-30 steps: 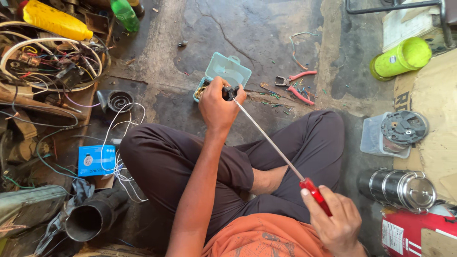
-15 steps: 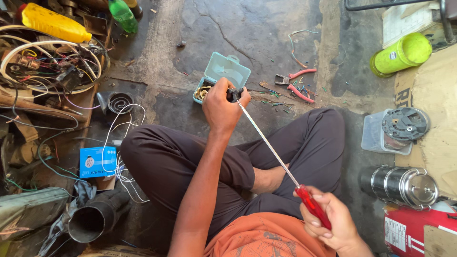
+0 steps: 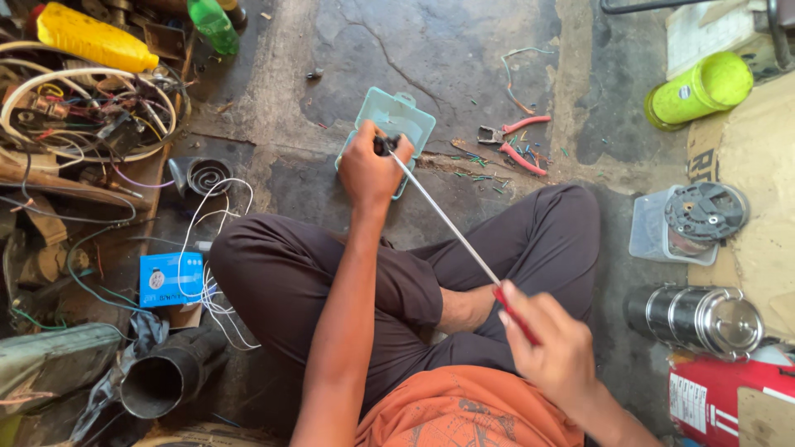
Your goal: The person sits cross-legged on the workshop floor and uses a red-handled screwdriver to unscrew and work on a small black electrical component held on their lap. They manipulate the component, reach into a small plastic parts box beside them, and continue turning screws on the part throughout the clip.
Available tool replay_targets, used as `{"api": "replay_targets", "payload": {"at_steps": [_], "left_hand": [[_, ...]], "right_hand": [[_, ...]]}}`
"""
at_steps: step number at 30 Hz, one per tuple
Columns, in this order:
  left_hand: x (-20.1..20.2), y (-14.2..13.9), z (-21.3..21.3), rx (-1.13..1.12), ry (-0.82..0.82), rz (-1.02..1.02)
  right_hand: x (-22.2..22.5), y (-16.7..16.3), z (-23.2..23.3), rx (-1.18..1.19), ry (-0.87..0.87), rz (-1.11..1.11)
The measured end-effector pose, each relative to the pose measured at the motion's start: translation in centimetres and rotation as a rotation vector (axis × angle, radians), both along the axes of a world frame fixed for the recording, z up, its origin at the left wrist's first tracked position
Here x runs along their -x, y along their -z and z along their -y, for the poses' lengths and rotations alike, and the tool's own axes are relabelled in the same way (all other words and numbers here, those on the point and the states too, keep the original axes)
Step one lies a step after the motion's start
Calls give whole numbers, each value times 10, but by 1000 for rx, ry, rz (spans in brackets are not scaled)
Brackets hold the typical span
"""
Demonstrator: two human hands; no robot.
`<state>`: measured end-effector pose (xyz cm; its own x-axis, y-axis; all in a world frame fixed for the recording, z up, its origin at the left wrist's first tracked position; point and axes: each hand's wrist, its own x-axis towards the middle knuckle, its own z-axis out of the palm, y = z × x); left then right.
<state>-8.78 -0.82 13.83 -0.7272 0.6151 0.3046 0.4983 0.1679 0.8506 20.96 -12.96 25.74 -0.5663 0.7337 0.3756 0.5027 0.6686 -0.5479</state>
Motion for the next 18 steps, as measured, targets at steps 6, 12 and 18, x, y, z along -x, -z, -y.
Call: {"api": "replay_targets", "payload": {"at_steps": [6,12,18], "left_hand": [[21,16,-20,58,-46,-61],[6,43,-15,390,87,108],[-51,92,-23,612,409,219]], "right_hand": [[-7,20,-58,1571,363,-605],[-16,-17,-106,1078,155,-140],[-12,-101,-161,149,-129,397]]}}
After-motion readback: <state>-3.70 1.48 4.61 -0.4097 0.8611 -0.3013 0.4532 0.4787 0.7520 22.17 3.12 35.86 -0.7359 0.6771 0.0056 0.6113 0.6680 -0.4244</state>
